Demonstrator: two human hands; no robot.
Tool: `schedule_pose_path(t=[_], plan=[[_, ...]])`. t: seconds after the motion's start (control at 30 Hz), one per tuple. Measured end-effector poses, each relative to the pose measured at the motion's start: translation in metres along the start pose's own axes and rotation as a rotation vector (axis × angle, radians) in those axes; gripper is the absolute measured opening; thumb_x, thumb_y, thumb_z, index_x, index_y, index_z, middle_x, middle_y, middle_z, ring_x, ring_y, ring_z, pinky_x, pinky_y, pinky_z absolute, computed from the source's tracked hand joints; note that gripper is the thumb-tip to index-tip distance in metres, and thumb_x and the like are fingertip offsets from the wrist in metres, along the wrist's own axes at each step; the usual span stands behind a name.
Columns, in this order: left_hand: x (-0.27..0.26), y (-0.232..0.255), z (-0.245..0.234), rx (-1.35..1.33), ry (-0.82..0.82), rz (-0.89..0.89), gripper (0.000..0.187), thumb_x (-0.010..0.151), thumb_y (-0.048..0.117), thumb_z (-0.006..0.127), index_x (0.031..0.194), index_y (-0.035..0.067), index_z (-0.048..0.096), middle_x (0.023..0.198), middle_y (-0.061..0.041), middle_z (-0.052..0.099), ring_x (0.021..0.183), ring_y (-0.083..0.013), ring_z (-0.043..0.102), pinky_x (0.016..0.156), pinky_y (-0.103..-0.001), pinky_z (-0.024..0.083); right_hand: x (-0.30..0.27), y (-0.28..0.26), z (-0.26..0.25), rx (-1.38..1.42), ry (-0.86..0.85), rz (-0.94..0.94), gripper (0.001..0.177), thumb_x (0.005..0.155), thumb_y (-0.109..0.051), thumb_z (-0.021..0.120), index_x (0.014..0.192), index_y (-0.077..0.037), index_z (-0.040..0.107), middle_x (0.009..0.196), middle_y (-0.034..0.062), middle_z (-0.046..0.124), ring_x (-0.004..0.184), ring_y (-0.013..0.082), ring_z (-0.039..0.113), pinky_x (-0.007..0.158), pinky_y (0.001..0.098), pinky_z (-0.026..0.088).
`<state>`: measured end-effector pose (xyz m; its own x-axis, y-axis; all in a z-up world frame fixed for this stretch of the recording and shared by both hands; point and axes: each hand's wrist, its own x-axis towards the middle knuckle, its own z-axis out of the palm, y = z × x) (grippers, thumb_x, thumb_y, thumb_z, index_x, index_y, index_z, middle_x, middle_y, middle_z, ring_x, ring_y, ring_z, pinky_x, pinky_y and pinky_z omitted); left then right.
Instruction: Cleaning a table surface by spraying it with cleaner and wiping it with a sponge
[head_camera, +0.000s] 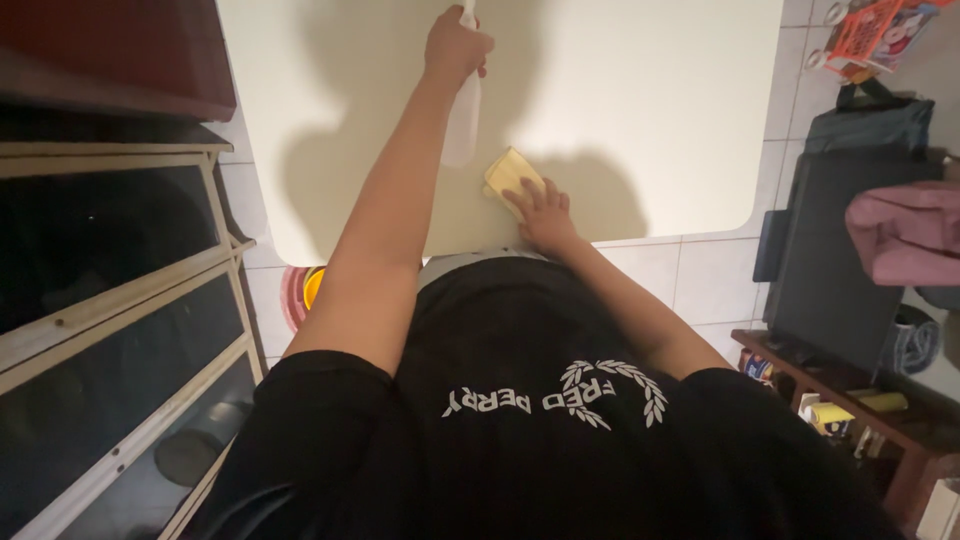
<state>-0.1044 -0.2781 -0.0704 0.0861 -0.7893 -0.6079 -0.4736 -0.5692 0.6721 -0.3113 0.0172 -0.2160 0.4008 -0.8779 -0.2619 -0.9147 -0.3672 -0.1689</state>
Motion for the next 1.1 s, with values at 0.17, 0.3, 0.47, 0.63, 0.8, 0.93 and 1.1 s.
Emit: schedule_pose_path(t=[0.17,0.3,0.47,0.63,0.8,0.93,1.1], plan=[[-0.002,0.004,0.004,0.017,-0.033,-0.009,0.049,0.071,0.014,0.058,0.118,0.015,0.044,0.084,-0.001,0.073,0.05,-0.0128,0.072,0.065,-0.028,0.058,0.0,-0.001,0.004,0.045,0.04,0.002,0.088,0.079,-0.034,0.066,0.159,-0.042,0.032,0.166,0.0063,0.027,0.144,0.0453,0.03,0.099,0.0645,0.04],[0.0,0.008,0.004,-0.033,-0.024,-0.012,0.041,0.068,0.012,0.055,0.107,0.013,0.067,0.082,-0.001,0.071,0.046,-0.0145,0.069,0.054,-0.029,0.057,-0.001,-0.003,-0.003,0.056,0.027,0.008,0.087,0.077,-0.034,0.065,0.158,-0.043,0.032,0.165,0.0062,0.028,0.145,0.0456,0.027,0.099,0.0628,0.037],[0.008,0.002,0.003,-0.094,0.043,-0.017,0.038,0.07,0.011,0.054,0.107,0.015,0.064,0.072,-0.001,0.068,0.044,-0.0143,0.067,0.046,-0.029,0.059,-0.002,-0.005,-0.006,0.072,0.016,0.027,0.085,0.079,-0.033,0.064,0.158,-0.043,0.034,0.166,0.0046,0.029,0.145,0.0453,0.028,0.101,0.0639,0.037],[0.028,-0.014,-0.014,-0.051,0.118,-0.057,0.065,0.064,0.01,0.049,0.127,0.015,0.062,0.072,-0.004,0.075,0.041,-0.0155,0.071,0.049,-0.028,0.06,-0.001,-0.004,0.0,0.094,0.022,0.034,0.087,0.077,-0.032,0.064,0.158,-0.043,0.034,0.167,0.0047,0.028,0.146,0.047,0.026,0.103,0.0655,0.035],[0.023,-0.02,-0.044,0.051,0.096,-0.088,0.049,0.077,0.011,0.049,0.123,0.017,0.066,0.074,0.0,0.073,0.046,-0.0126,0.071,0.053,-0.027,0.06,-0.002,-0.002,0.006,0.054,0.043,0.025,0.088,0.076,-0.035,0.064,0.158,-0.044,0.034,0.167,0.0036,0.028,0.146,0.0463,0.027,0.098,0.0641,0.039],[0.018,-0.023,-0.054,-0.114,0.097,-0.147,0.072,0.077,0.009,0.053,0.149,0.015,0.051,0.102,-0.003,0.074,0.05,-0.0128,0.069,0.046,-0.026,0.061,-0.001,-0.004,0.002,0.034,0.106,0.011,0.087,0.075,-0.032,0.065,0.157,-0.042,0.037,0.165,0.0037,0.031,0.142,0.0461,0.032,0.097,0.0621,0.04],[-0.005,-0.018,-0.063,0.031,0.044,-0.038,0.013,0.066,0.011,0.05,0.077,0.017,0.054,0.053,0.0,0.065,0.052,-0.0138,0.068,0.063,-0.03,0.053,0.0,-0.003,0.002,0.087,0.03,0.036,0.086,0.076,-0.029,0.064,0.157,-0.042,0.035,0.166,0.0047,0.028,0.145,0.0472,0.026,0.099,0.0654,0.037]])
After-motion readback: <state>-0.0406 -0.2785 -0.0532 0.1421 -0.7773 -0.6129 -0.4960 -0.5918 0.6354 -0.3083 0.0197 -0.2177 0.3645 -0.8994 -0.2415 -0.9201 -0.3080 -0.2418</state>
